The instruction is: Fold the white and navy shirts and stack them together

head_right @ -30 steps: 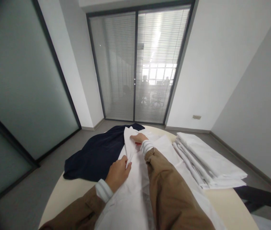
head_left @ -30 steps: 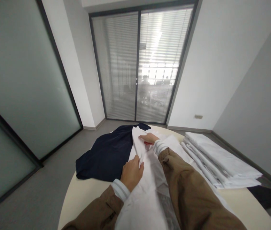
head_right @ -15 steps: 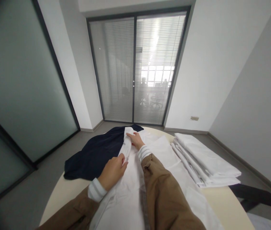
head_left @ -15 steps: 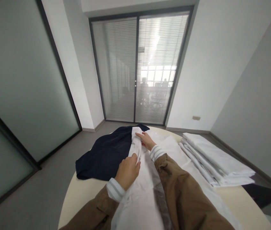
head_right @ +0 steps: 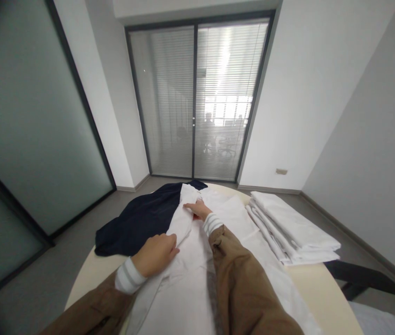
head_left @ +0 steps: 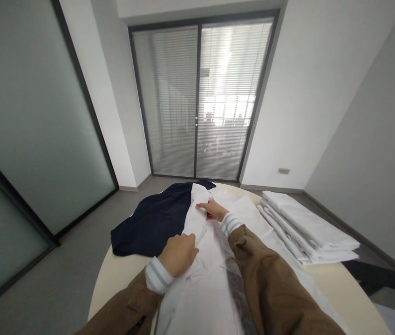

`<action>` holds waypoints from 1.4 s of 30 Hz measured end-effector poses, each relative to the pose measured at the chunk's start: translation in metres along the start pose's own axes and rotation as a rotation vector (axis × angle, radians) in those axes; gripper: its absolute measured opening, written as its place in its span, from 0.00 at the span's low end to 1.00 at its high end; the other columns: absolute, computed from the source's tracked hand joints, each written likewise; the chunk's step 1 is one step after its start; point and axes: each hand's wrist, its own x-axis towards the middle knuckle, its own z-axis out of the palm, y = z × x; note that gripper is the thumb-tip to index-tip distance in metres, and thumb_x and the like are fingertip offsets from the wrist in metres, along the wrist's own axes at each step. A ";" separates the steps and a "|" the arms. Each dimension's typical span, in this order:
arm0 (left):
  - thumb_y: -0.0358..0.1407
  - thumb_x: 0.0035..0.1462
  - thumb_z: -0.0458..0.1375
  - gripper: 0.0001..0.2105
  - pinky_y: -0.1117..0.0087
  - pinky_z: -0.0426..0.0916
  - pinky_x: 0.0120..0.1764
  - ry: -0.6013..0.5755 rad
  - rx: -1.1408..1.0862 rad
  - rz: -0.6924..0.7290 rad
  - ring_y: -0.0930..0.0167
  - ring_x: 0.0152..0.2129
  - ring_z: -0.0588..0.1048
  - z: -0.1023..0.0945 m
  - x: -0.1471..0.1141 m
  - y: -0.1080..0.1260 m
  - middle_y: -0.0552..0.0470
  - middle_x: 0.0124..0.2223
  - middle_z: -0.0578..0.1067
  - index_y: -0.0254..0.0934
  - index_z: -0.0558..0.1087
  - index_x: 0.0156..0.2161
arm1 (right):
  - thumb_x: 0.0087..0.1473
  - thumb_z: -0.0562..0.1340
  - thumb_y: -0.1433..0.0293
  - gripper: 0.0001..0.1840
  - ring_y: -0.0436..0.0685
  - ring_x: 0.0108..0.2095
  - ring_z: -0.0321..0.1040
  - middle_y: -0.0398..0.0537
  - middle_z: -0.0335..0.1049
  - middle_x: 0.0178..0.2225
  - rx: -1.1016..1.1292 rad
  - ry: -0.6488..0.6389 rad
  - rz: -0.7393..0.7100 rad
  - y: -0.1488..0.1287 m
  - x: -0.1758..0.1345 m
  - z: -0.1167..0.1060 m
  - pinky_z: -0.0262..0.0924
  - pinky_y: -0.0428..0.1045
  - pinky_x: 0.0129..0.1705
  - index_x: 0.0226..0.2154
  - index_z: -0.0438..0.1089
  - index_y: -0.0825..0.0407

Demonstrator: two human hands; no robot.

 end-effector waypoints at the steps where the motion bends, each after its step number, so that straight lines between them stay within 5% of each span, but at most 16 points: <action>1: 0.39 0.63 0.54 0.10 0.58 0.70 0.38 0.014 -0.025 0.005 0.54 0.38 0.79 0.000 0.001 0.001 0.39 0.40 0.79 0.36 0.74 0.42 | 0.48 0.70 0.66 0.18 0.53 0.30 0.71 0.48 0.75 0.32 -0.018 -0.026 0.014 -0.001 -0.006 -0.003 0.68 0.47 0.31 0.41 0.69 0.54; 5: 0.43 0.63 0.53 0.11 0.61 0.69 0.37 0.054 -0.144 0.010 0.57 0.37 0.79 0.002 0.007 0.010 0.43 0.38 0.79 0.39 0.73 0.40 | 0.46 0.72 0.66 0.30 0.52 0.30 0.71 0.47 0.74 0.34 -0.124 -0.060 0.070 -0.002 -0.030 -0.017 0.68 0.46 0.32 0.51 0.66 0.52; 10: 0.43 0.60 0.54 0.11 0.61 0.68 0.38 -0.034 -0.146 -0.003 0.56 0.37 0.79 0.011 0.005 0.022 0.42 0.37 0.79 0.38 0.74 0.36 | 0.45 0.73 0.64 0.40 0.54 0.22 0.69 0.48 0.74 0.25 -0.261 -0.146 0.164 0.011 -0.062 -0.027 0.65 0.48 0.26 0.57 0.61 0.57; 14: 0.47 0.53 0.59 0.13 0.61 0.68 0.37 -0.073 -0.134 0.012 0.55 0.35 0.78 0.013 -0.004 0.017 0.43 0.36 0.79 0.39 0.73 0.33 | 0.48 0.72 0.66 0.47 0.53 0.23 0.70 0.47 0.77 0.27 -0.309 -0.243 0.055 0.028 -0.091 -0.021 0.62 0.46 0.24 0.63 0.50 0.58; 19: 0.43 0.47 0.61 0.09 0.64 0.65 0.34 -0.114 -0.129 -0.013 0.57 0.34 0.77 0.014 -0.006 -0.006 0.43 0.34 0.78 0.39 0.72 0.29 | 0.59 0.61 0.69 0.32 0.51 0.25 0.70 0.46 0.76 0.29 -0.406 -0.130 -0.186 0.042 -0.131 -0.010 0.59 0.45 0.29 0.62 0.51 0.57; 23: 0.39 0.49 0.58 0.07 0.70 0.61 0.29 -0.129 -0.336 0.014 0.66 0.26 0.74 0.018 0.005 -0.015 0.51 0.25 0.75 0.38 0.69 0.24 | 0.56 0.61 0.69 0.13 0.53 0.29 0.69 0.46 0.74 0.29 -0.639 -0.083 -0.361 0.039 -0.172 -0.006 0.54 0.45 0.31 0.45 0.65 0.53; 29: 0.46 0.55 0.56 0.14 0.73 0.55 0.21 -0.108 -0.744 0.043 0.73 0.14 0.64 0.029 0.026 -0.008 0.59 0.16 0.66 0.39 0.64 0.27 | 0.54 0.59 0.71 0.07 0.53 0.30 0.67 0.44 0.72 0.30 -0.850 -0.142 -0.508 0.031 -0.237 0.004 0.49 0.46 0.31 0.39 0.65 0.50; 32: 0.51 0.54 0.57 0.17 0.74 0.52 0.19 -0.096 -0.872 0.076 0.75 0.12 0.61 0.036 0.029 -0.008 0.61 0.15 0.64 0.39 0.63 0.28 | 0.53 0.58 0.72 0.13 0.57 0.36 0.69 0.49 0.74 0.37 -0.925 -0.164 -0.491 0.035 -0.259 0.011 0.55 0.48 0.37 0.43 0.67 0.51; 37: 0.52 0.55 0.56 0.18 0.75 0.51 0.18 -0.010 -1.005 0.122 0.77 0.10 0.59 0.043 0.026 -0.011 0.63 0.14 0.63 0.39 0.61 0.28 | 0.52 0.62 0.64 0.34 0.70 0.62 0.54 0.64 0.62 0.60 -0.763 -0.160 -0.417 0.052 -0.258 0.023 0.49 0.61 0.60 0.60 0.58 0.56; 39: 0.53 0.55 0.56 0.19 0.76 0.50 0.18 0.030 -1.053 0.121 0.77 0.10 0.58 0.046 0.024 -0.011 0.63 0.13 0.62 0.40 0.60 0.28 | 0.50 0.65 0.63 0.37 0.70 0.61 0.55 0.62 0.63 0.59 -0.607 -0.153 -0.410 0.059 -0.248 0.030 0.48 0.62 0.60 0.61 0.58 0.52; 42: 0.56 0.53 0.57 0.21 0.76 0.49 0.17 0.086 -1.125 0.095 0.77 0.09 0.57 0.051 0.023 -0.009 0.64 0.12 0.61 0.40 0.59 0.27 | 0.47 0.66 0.63 0.31 0.61 0.45 0.68 0.51 0.72 0.45 -0.224 -0.143 -0.350 0.066 -0.232 0.039 0.60 0.55 0.48 0.53 0.61 0.48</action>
